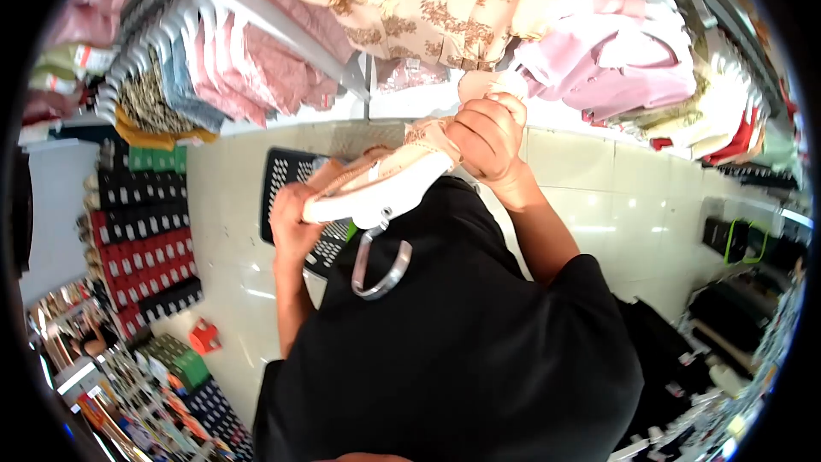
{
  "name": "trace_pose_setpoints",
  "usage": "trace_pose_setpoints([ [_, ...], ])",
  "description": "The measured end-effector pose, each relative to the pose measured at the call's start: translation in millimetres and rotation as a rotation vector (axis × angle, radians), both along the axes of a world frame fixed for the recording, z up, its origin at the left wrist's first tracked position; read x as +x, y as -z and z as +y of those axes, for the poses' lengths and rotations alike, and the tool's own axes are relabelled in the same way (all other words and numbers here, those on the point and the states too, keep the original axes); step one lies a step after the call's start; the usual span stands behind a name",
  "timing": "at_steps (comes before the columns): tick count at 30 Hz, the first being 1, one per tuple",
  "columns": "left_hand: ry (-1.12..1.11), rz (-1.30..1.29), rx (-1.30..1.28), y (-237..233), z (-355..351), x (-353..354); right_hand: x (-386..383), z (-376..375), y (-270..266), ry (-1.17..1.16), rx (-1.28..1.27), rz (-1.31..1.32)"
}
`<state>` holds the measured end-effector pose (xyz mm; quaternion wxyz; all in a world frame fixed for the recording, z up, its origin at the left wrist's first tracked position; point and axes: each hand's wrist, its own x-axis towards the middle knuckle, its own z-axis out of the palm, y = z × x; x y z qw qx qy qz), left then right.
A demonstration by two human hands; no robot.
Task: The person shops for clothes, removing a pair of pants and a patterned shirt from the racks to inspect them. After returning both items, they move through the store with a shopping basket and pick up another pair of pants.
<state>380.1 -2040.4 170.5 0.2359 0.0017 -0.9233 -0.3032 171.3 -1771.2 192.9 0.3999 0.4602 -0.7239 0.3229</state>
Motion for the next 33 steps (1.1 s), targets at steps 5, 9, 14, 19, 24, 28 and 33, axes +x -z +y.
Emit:
trace_pose_setpoints([
  [5, 0.065, 0.083, -0.156, -9.9, 1.9, -4.1, -2.4, 6.5, 0.1, 0.024, -0.068, -0.046],
  [9, 0.072, 0.157, -0.218, -19.0, 4.7, -10.2, -2.8, 11.4, -1.3, 0.023, -0.089, -0.038],
  [14, 0.059, 0.155, -0.224, -23.1, 3.9, -11.7, -4.3, 8.1, -1.7, 0.049, -0.116, -0.007],
  [19, 0.053, 0.233, -0.266, -23.6, 0.7, -7.5, -5.7, 1.0, -6.9, 0.09, -0.184, 0.013],
  [24, 0.007, 0.275, -0.275, -23.2, -3.3, -2.6, -13.4, -4.8, -11.5, 0.112, -0.169, 0.037],
  [28, -0.024, 0.284, -0.272, -27.4, -1.3, 1.0, -18.2, -11.7, -17.2, 0.099, -0.215, 0.047],
  [33, -0.075, 0.3, -0.249, -23.7, -0.5, 2.8, -23.6, -18.2, -18.8, 0.07, -0.254, 0.035],
])
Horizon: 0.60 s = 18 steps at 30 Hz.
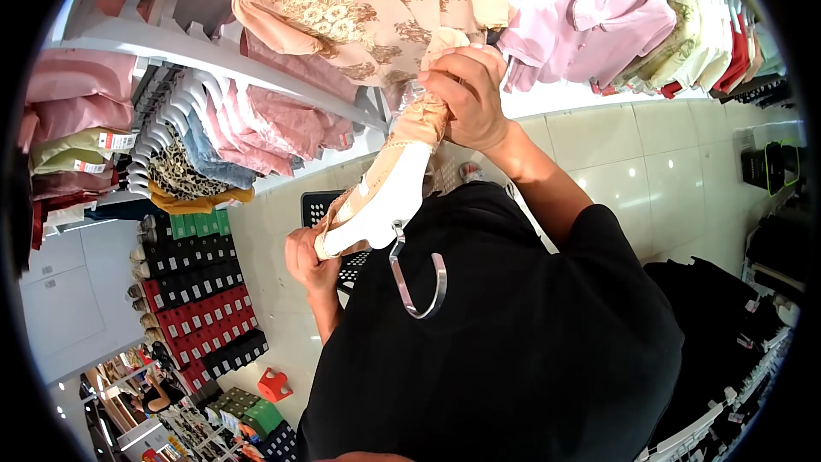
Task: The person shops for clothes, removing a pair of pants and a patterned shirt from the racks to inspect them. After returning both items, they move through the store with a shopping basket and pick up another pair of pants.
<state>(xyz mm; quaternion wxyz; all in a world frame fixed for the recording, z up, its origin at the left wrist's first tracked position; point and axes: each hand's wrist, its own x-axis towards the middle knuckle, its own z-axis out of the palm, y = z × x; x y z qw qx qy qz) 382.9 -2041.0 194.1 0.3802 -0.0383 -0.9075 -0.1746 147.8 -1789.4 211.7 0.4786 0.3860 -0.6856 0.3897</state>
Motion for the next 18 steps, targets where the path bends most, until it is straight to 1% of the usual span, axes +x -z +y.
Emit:
trace_pose_setpoints([
  [5, -0.002, -0.032, 0.025, -6.9, -0.5, -3.2, -8.7, -3.3, -2.1, -0.001, -0.009, 0.019],
  [7, -0.019, -0.113, 0.047, -9.2, 0.0, -2.9, -7.9, -5.9, -8.7, -0.009, -0.028, 0.0],
  [8, -0.022, -0.112, 0.047, -9.5, -0.8, -3.2, -8.3, -6.6, -12.4, -0.014, -0.046, -0.019],
  [9, -0.014, -0.15, 0.091, -9.8, -1.9, -4.1, -10.7, -4.7, -14.1, -0.017, -0.047, -0.018],
  [11, -0.011, -0.184, 0.136, -10.7, -2.2, -6.6, -16.9, 0.3, -17.6, -0.041, 0.172, -0.051],
  [12, -0.011, -0.206, 0.2, -12.4, -1.9, -7.8, -16.0, -3.1, -24.3, -0.057, 0.115, -0.074],
  [13, -0.01, -0.228, 0.265, -14.1, -1.7, -8.7, -17.7, -4.7, -24.2, -0.062, 0.115, -0.073],
  [18, -0.012, -0.33, 0.363, -18.1, -7.0, -8.4, -28.2, -11.1, -21.3, -0.117, 0.156, -0.104],
])
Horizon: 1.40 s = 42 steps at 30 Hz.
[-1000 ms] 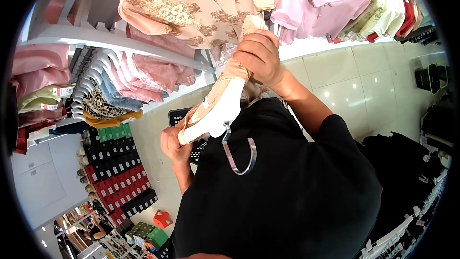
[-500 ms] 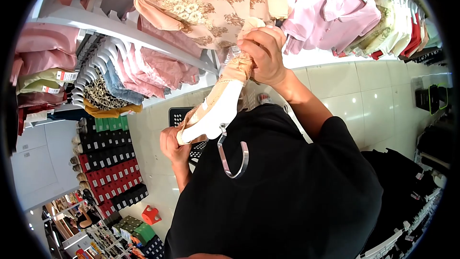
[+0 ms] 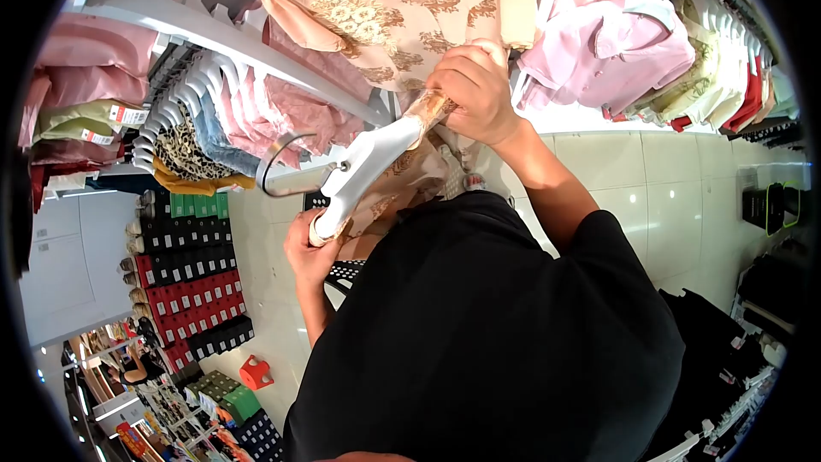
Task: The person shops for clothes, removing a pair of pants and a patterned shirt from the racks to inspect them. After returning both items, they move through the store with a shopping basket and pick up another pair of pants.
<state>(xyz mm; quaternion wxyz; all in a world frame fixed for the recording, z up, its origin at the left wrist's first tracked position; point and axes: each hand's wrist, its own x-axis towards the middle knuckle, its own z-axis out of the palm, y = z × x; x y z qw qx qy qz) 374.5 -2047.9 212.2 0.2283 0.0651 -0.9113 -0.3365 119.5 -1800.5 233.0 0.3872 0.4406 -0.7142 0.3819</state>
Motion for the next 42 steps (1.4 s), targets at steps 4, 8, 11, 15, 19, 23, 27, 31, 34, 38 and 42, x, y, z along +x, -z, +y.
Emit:
trace_pose_setpoints([
  [4, 0.016, -0.071, 0.031, -3.2, 4.4, -4.3, -3.2, -6.0, 2.5, -0.044, 0.072, -0.046],
  [8, -0.105, -0.177, 0.054, -20.5, 23.3, -17.8, -2.6, -12.1, 5.2, -0.078, 0.177, -0.096],
  [11, -0.141, -0.242, 0.133, -11.2, 12.6, -16.9, 1.5, -14.8, 2.4, -0.074, 0.272, -0.183],
  [15, -0.161, -0.209, 0.22, -20.2, -3.4, -18.7, 1.0, -16.9, 1.1, 0.002, 0.208, -0.252],
  [19, -0.183, -0.198, 0.359, -37.7, -17.7, -16.0, -5.1, -12.4, 2.7, 0.041, 0.011, -0.406],
  [23, -0.145, -0.154, 0.47, -53.6, -31.3, -11.8, -0.3, -12.7, -6.3, -0.409, -0.349, -1.003],
  [27, -0.241, -0.118, 0.506, -65.9, -42.3, -13.5, -17.0, 0.6, 19.9, -0.422, -0.006, -1.353],
  [31, -0.274, 0.008, 0.506, -82.8, -59.3, -10.7, -10.1, -2.4, 36.4, -0.416, -0.038, -1.251],
  [34, -0.263, 0.066, 0.55, -91.3, -70.3, -5.1, -8.6, 2.4, 39.2, -0.427, -0.061, -1.313],
  [38, -0.303, 0.076, 0.419, -101.5, -76.5, 0.0, -12.2, 10.2, 42.5, -0.415, -0.103, -1.316],
  [42, -0.306, 0.081, 0.406, -107.4, -76.1, 0.2, -12.4, 9.4, 42.3, -0.431, -0.215, -1.309],
])
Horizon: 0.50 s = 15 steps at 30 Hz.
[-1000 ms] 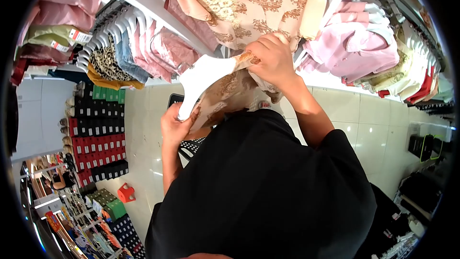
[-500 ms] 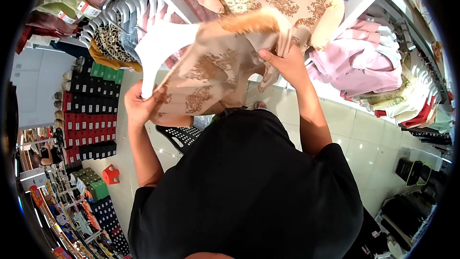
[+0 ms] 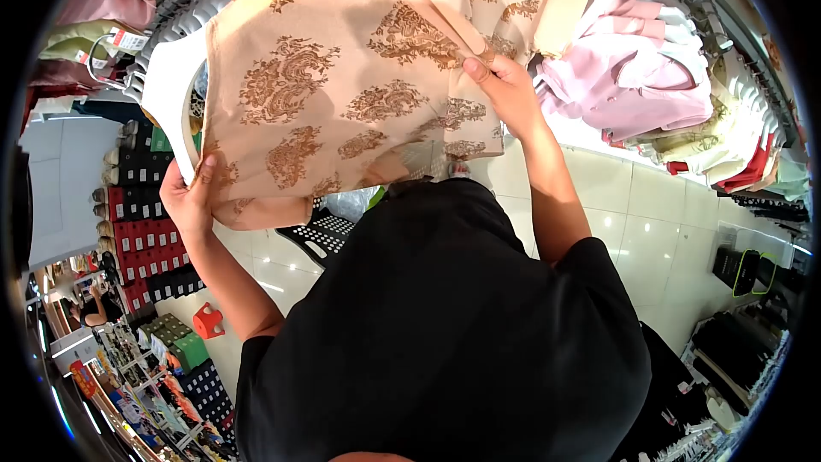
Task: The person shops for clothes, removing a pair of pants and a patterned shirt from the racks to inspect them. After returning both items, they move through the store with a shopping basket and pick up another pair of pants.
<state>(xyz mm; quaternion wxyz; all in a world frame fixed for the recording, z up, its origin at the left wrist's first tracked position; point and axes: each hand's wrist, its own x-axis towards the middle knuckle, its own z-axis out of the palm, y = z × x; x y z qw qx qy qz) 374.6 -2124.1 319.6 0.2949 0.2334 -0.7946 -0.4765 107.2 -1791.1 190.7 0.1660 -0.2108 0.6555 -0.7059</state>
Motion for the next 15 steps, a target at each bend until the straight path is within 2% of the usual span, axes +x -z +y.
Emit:
trace_pose_setpoints([
  [3, 0.001, -0.01, -0.012, 1.2, -1.3, 0.6, -0.4, -0.4, 0.3, 0.061, 0.014, -0.013],
  [13, -0.041, -0.006, -0.074, -3.5, -7.1, 4.8, 2.3, 5.7, 14.9, -0.035, 0.044, -0.135],
  [15, -0.078, -0.01, -0.113, -3.8, -9.2, 7.4, 12.8, 3.1, 2.5, -0.131, 0.027, -0.002],
])
